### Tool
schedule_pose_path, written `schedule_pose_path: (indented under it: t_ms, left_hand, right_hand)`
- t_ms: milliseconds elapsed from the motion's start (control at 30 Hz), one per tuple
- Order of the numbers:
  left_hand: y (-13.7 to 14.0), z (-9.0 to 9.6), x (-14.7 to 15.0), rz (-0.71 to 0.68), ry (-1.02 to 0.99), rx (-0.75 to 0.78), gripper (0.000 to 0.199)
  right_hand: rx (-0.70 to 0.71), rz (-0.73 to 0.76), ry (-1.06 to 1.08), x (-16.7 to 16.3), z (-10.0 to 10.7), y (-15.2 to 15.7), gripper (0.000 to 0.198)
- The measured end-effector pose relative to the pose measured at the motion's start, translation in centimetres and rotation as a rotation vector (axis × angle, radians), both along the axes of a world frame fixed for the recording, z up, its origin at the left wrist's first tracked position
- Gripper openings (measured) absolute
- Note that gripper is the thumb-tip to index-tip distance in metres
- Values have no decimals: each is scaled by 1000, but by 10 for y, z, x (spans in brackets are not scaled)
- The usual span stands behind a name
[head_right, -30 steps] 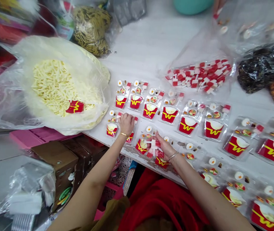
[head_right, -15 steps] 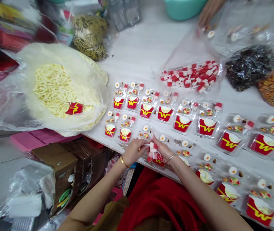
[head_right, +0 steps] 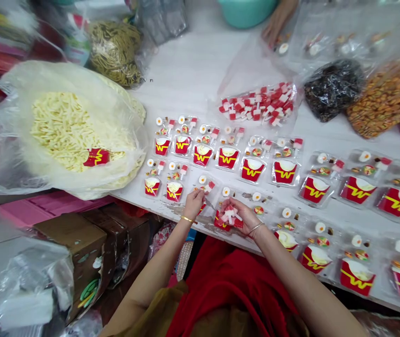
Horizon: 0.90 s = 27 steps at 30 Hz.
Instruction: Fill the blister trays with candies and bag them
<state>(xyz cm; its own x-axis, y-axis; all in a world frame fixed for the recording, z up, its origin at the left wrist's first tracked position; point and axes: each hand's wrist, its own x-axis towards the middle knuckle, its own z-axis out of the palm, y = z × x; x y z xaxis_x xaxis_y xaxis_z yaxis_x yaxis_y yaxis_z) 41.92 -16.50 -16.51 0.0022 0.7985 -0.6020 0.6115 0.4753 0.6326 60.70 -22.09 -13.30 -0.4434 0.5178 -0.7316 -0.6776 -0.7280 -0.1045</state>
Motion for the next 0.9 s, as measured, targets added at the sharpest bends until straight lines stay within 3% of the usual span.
schedule_pose_path:
  t_ms: [167,467,633,900]
  left_hand:
    - [1,-8,13,-47,124,6,33]
    - [0,4,13,-164,379,55,42]
    - [7,7,19,-288,391,270,31]
    - [37,7,28,-384,376,355,19]
  right_hand:
    - [-29,-34,-16,8,7,-12,17]
    - [-10,-51,-8,12,11,-21,19]
    - [-5,-32,-23,13,8,-23,18]
    - [0,-14,-31,10,12,-23,16]
